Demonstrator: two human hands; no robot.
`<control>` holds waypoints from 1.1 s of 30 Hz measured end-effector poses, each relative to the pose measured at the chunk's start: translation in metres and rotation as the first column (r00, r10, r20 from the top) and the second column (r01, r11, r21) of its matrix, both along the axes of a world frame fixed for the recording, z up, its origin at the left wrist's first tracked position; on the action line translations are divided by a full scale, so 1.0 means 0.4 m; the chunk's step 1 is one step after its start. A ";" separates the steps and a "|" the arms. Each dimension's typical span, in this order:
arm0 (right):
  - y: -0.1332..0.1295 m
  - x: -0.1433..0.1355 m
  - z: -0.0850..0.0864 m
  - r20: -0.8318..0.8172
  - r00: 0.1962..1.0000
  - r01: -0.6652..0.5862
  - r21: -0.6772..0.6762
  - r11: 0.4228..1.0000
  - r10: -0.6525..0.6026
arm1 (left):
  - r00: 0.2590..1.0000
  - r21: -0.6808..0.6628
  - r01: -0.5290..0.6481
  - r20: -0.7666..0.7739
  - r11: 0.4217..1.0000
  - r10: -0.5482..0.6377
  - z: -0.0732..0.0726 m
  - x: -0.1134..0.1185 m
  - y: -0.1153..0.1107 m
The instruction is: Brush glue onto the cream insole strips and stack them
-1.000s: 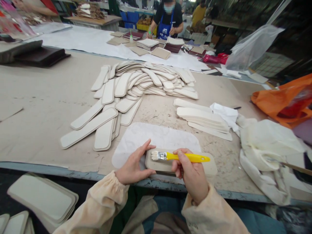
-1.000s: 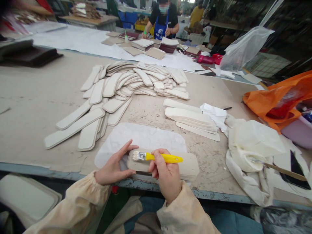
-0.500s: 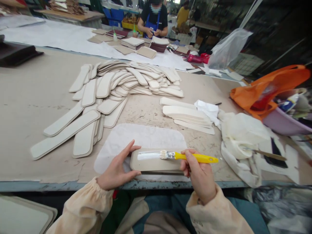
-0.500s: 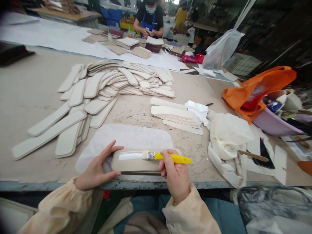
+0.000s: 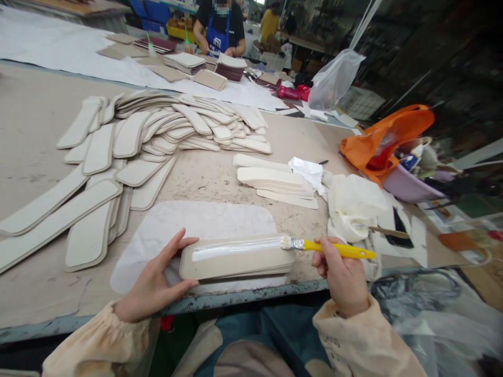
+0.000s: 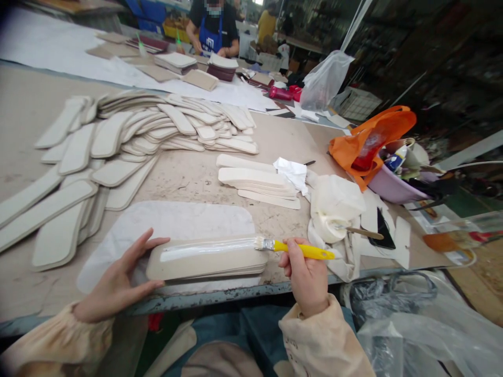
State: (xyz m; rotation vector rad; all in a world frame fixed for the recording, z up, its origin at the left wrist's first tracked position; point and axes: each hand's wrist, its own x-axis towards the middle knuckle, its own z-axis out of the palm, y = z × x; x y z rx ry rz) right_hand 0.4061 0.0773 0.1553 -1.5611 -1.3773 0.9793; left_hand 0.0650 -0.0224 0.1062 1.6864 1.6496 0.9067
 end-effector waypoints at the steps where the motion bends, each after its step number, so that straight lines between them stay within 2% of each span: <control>1: -0.003 0.003 0.004 0.006 1.000 0.016 0.008 1.000 -0.016 | 1.000 0.000 -0.001 0.003 1.000 0.001 0.000 0.000 0.000; 3: -0.014 -0.002 0.014 -0.037 0.998 0.053 0.024 0.998 -0.052 | 1.000 0.002 0.005 0.009 1.000 -0.005 0.002 0.002 -0.002; 6: -0.040 -0.048 0.025 -0.240 0.969 0.056 0.005 0.998 -0.053 | 0.999 0.048 0.030 0.042 0.998 -0.032 0.004 0.004 -0.002; 9: -0.071 -0.135 0.025 -0.436 0.899 -0.077 -0.081 0.994 0.034 | 0.995 0.088 0.046 0.082 0.995 -0.053 0.002 0.002 0.000; 11: -0.092 -0.201 0.018 -0.505 0.857 -0.191 -0.132 0.973 0.100 | 0.994 0.089 0.052 0.093 0.995 -0.060 0.000 0.001 0.001; 15: -0.118 -0.305 -0.006 -0.547 0.812 -0.344 -0.166 0.924 0.204 | 0.991 0.090 0.064 0.108 0.994 -0.074 -0.002 -0.001 -0.001; 18: -0.127 -0.344 -0.021 -0.531 0.805 -0.408 -0.169 0.897 0.266 | 0.990 0.091 0.068 0.118 0.994 -0.078 -0.003 -0.001 -0.002; 22: -0.133 -0.352 -0.027 -0.456 0.824 -0.440 -0.142 0.887 0.335 | 0.991 0.091 0.073 0.103 0.993 -0.082 -0.002 -0.001 0.000; 25: -0.136 -0.336 -0.026 -0.397 0.853 -0.421 -0.136 0.897 0.340 | 0.992 0.099 0.074 0.096 0.992 -0.084 -0.003 -0.002 0.001; 33: -0.113 -0.223 -0.021 -0.263 0.925 -0.310 -0.106 0.945 0.274 | 0.997 0.059 0.056 0.048 0.997 -0.059 0.000 0.000 0.000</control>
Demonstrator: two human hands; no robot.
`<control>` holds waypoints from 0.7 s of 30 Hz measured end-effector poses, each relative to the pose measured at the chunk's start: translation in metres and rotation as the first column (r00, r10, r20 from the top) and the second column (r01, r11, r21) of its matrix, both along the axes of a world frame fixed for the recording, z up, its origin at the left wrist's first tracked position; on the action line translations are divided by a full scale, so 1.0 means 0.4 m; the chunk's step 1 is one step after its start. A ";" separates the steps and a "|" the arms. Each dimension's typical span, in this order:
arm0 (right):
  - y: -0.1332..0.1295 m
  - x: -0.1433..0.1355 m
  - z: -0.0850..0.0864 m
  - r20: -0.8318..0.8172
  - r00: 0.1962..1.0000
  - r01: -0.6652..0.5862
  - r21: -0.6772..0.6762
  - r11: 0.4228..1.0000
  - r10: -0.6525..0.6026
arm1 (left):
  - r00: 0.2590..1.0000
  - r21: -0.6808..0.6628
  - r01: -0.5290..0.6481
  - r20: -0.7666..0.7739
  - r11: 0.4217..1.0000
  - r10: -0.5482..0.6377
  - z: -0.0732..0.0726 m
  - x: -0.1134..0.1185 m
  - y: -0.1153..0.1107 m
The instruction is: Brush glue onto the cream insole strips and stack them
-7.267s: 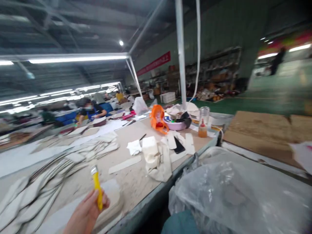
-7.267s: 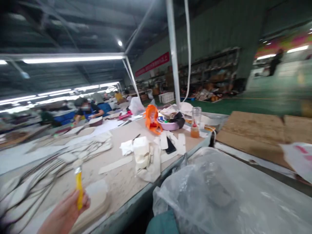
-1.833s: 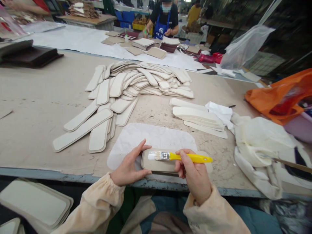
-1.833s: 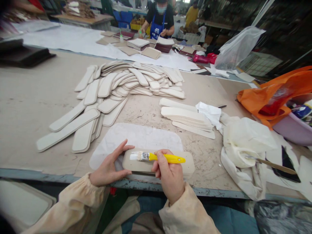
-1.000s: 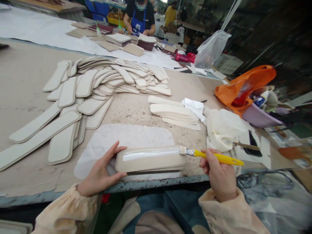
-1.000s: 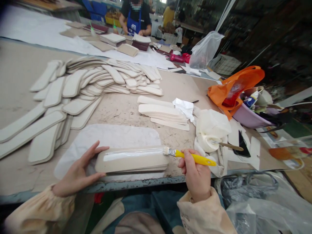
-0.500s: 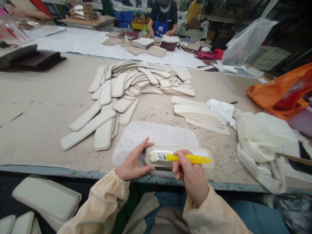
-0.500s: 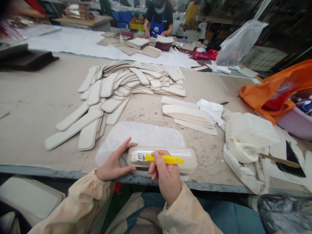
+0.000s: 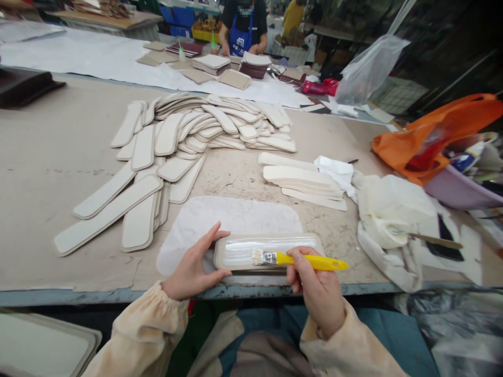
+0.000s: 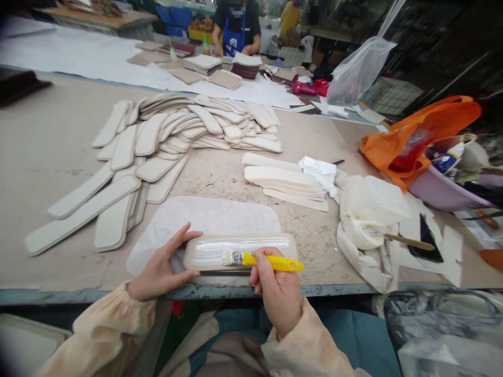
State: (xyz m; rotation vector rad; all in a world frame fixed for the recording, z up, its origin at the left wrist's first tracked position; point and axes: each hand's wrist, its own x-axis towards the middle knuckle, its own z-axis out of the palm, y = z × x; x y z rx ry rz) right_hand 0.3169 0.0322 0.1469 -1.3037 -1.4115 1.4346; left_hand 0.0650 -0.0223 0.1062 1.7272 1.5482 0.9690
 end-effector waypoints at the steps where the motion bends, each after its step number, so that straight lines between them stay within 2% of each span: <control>1: 0.005 0.019 0.000 0.012 1.000 0.017 0.015 1.000 -0.017 | 1.000 -0.008 -0.004 -0.009 1.000 0.004 0.001 0.000 0.000; 12: 0.055 0.202 0.009 0.208 0.952 0.192 0.160 0.968 -0.224 | 0.995 -0.051 -0.055 -0.088 0.997 0.051 0.001 0.003 0.003; 18: 0.067 0.259 0.012 0.246 0.924 0.226 0.262 0.938 -0.292 | 0.987 -0.028 -0.068 -0.150 0.997 0.063 0.002 0.003 0.003; 21: 0.064 0.268 0.018 0.210 0.921 0.271 0.262 0.926 -0.329 | 0.983 -0.031 -0.076 -0.170 0.997 0.070 0.002 0.001 0.004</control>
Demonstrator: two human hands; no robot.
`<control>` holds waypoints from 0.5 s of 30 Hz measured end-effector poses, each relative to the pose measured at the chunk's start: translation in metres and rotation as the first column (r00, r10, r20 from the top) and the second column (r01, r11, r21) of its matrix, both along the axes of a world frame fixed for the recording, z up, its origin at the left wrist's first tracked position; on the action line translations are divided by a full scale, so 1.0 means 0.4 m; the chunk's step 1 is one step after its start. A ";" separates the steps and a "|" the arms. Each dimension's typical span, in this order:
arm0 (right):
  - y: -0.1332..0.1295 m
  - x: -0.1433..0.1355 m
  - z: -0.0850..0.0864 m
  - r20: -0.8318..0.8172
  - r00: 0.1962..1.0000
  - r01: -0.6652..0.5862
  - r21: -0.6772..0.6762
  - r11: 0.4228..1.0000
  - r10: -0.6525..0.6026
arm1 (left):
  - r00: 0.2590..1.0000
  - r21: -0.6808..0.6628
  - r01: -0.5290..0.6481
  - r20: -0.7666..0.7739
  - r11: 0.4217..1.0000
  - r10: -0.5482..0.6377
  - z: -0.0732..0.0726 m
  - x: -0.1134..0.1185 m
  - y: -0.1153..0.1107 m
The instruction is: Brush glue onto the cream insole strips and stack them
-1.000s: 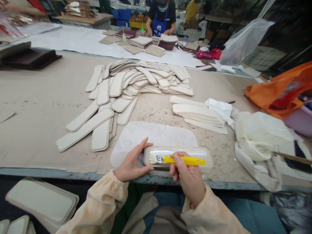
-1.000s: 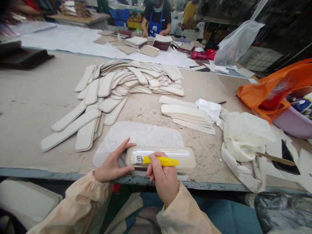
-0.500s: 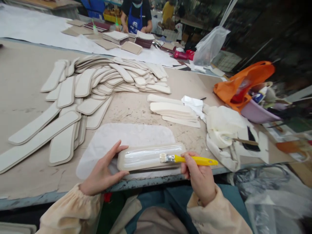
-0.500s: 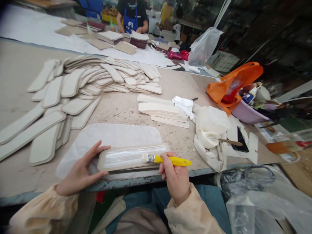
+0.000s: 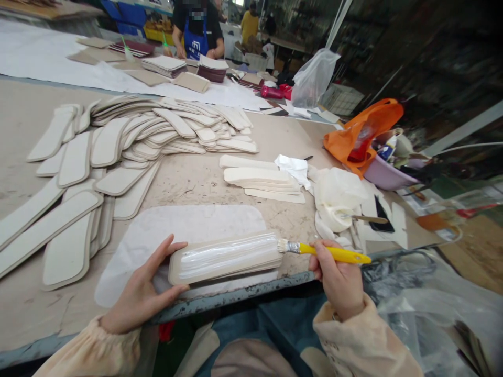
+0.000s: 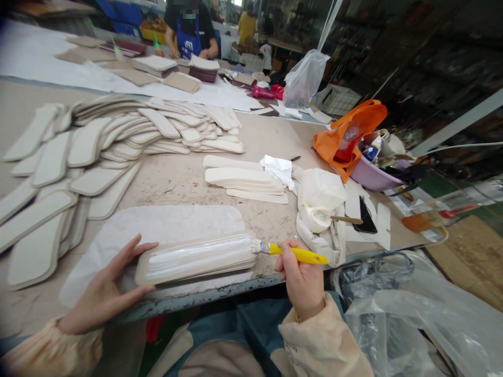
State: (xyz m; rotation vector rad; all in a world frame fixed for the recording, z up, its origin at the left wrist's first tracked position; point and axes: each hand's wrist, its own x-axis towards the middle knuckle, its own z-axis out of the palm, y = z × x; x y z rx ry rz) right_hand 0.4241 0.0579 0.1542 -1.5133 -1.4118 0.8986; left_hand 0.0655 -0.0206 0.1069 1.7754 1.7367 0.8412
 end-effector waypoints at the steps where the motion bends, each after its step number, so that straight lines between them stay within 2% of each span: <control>1: -0.002 -0.001 0.002 -0.033 0.999 0.010 0.004 1.000 -0.010 | 1.000 -0.004 -0.002 -0.003 1.000 0.002 0.000 -0.001 0.001; 5: -0.008 -0.022 -0.001 -0.167 0.985 -0.044 -0.019 0.999 0.040 | 1.000 -0.011 -0.009 0.003 1.000 0.009 0.001 -0.003 0.002; 9: -0.002 -0.035 -0.009 -0.118 0.985 -0.133 -0.057 0.989 0.126 | 1.000 -0.013 -0.017 0.023 1.000 0.017 -0.007 0.000 -0.005; 12: 0.014 -0.013 0.002 -0.126 0.990 -0.058 0.010 0.998 0.059 | 0.996 -0.048 -0.018 0.091 0.999 0.023 -0.014 -0.009 -0.011; 15: 0.046 0.029 0.027 -0.268 0.963 0.066 0.102 0.993 -0.036 | 0.941 -0.137 0.034 0.338 0.990 0.014 0.016 -0.038 0.001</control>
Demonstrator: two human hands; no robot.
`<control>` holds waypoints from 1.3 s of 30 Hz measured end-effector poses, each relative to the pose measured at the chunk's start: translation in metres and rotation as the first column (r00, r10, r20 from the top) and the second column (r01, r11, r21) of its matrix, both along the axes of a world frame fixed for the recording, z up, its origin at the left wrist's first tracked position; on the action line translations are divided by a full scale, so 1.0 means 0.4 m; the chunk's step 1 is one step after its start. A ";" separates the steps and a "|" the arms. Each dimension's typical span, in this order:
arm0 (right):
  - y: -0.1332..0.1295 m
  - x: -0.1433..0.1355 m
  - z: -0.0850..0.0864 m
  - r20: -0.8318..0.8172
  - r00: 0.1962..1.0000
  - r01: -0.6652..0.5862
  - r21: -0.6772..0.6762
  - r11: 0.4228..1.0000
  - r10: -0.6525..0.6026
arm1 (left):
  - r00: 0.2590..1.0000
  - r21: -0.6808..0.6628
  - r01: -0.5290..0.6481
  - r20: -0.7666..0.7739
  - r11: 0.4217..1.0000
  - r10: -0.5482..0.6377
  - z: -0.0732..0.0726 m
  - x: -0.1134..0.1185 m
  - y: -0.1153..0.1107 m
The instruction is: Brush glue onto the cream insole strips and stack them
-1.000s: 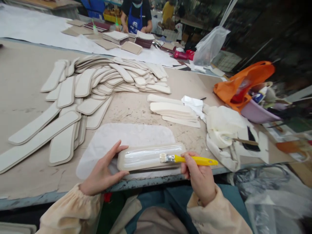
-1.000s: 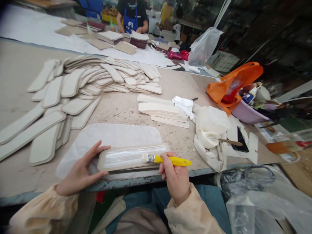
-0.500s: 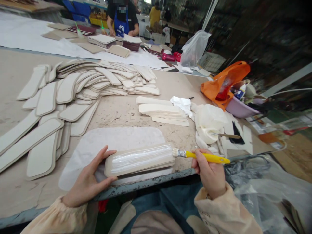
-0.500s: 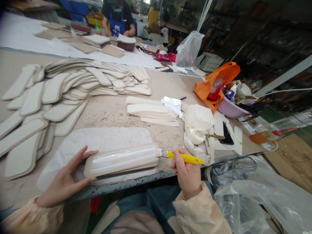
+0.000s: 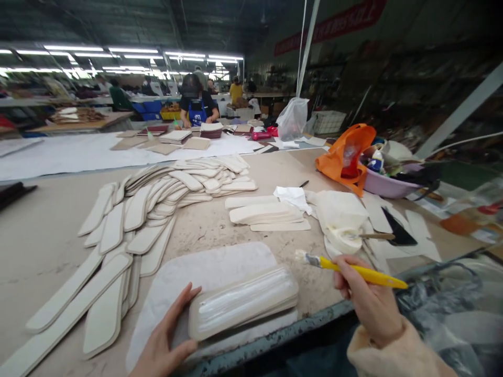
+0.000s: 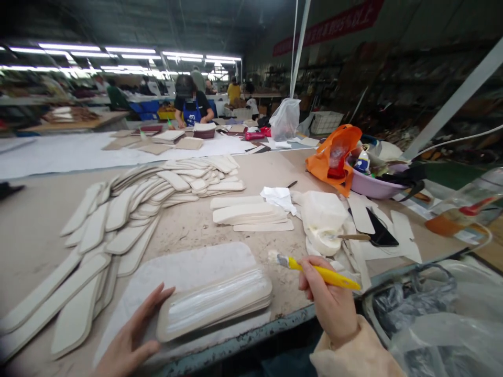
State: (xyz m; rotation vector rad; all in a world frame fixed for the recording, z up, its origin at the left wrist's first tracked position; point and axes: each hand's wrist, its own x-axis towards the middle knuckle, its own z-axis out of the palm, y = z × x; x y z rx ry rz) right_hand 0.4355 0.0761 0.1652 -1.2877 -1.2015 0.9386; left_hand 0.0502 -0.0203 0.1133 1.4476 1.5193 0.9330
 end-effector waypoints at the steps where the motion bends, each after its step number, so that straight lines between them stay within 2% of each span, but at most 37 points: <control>1: 0.014 0.013 0.008 -0.064 0.997 0.033 0.034 0.999 -0.031 | 0.996 -0.044 0.000 0.095 0.999 0.004 0.024 -0.012 0.014; 3: 0.047 0.029 0.018 -0.188 0.980 0.088 0.096 0.992 -0.068 | 0.984 -0.138 -0.043 0.168 0.990 0.067 0.089 -0.033 0.065; 4: 0.063 0.033 0.018 -0.235 0.969 0.110 0.122 0.986 -0.079 | 0.987 -0.173 -0.091 0.113 0.981 0.111 0.125 -0.039 0.103; 6: 0.091 0.030 0.006 -0.293 0.953 0.133 0.162 0.978 -0.081 | 0.984 -0.134 -0.151 -0.116 0.979 0.136 0.189 -0.039 0.204; 8: 0.108 0.022 -0.019 -0.308 0.947 0.153 0.201 0.968 -0.086 | 0.929 0.029 -0.039 -0.368 0.999 0.047 0.228 -0.023 0.332; 11: 0.115 0.018 -0.062 -0.281 0.951 0.201 0.233 0.951 -0.132 | 0.778 0.161 0.180 -0.626 0.970 -0.041 0.238 0.021 0.538; 13: 0.115 0.028 -0.084 -0.230 0.959 0.221 0.244 0.944 -0.165 | 0.695 0.170 0.220 -0.718 0.961 -0.032 0.229 0.066 0.656; 16: 0.117 0.051 -0.097 -0.151 0.965 0.250 0.282 0.926 -0.214 | 0.606 0.129 0.364 -0.785 0.922 -0.129 0.210 0.165 0.758; 17: 0.119 0.057 -0.097 -0.136 0.963 0.263 0.295 0.919 -0.232 | 0.562 0.097 0.458 -0.802 0.884 -0.203 0.203 0.204 0.771; 19: 0.121 0.062 -0.094 -0.131 0.959 0.280 0.317 0.906 -0.250 | 0.409 0.007 0.661 -0.842 0.750 -0.352 0.185 0.281 0.769; 21: 0.121 0.059 -0.088 -0.136 0.960 0.278 0.332 0.901 -0.246 | 0.215 -0.095 0.790 -0.882 0.606 -0.419 0.161 0.341 0.749; 22: 0.120 0.055 -0.085 -0.135 0.961 0.272 0.331 0.904 -0.240 | 0.139 -0.137 0.812 -0.898 0.567 -0.417 0.147 0.362 0.738; 23: 0.117 0.051 -0.081 -0.130 0.964 0.263 0.326 0.908 -0.233 | 0.085 -0.170 0.813 -0.911 0.556 -0.403 0.131 0.378 0.729; 25: 0.110 0.044 -0.073 -0.113 0.969 0.242 0.297 0.924 -0.218 | 0.024 -0.221 0.773 -0.927 0.595 -0.374 0.102 0.395 0.718; 27: 0.103 0.039 -0.066 -0.103 0.973 0.227 0.262 0.938 -0.207 | 0.000 -0.250 0.724 -0.932 0.643 -0.363 0.079 0.399 0.718; 30: 0.098 0.039 -0.062 -0.099 0.973 0.227 0.232 0.946 -0.209 | -0.025 -0.286 0.708 -0.924 0.646 -0.382 0.062 0.400 0.726; 32: 0.097 0.041 -0.064 -0.096 0.974 0.223 0.228 0.948 -0.206 | -0.030 -0.295 0.709 -0.920 0.640 -0.390 0.057 0.404 0.729; 36: 0.095 0.053 -0.070 -0.033 0.990 0.142 0.260 0.955 -0.138 | 0.016 -0.246 0.713 -0.931 0.656 -0.366 0.059 0.416 0.724; 39: 0.091 0.067 -0.073 0.079 0.994 0.046 0.306 0.951 -0.074 | 0.017 -0.206 0.716 -0.950 0.667 -0.311 0.083 0.417 0.713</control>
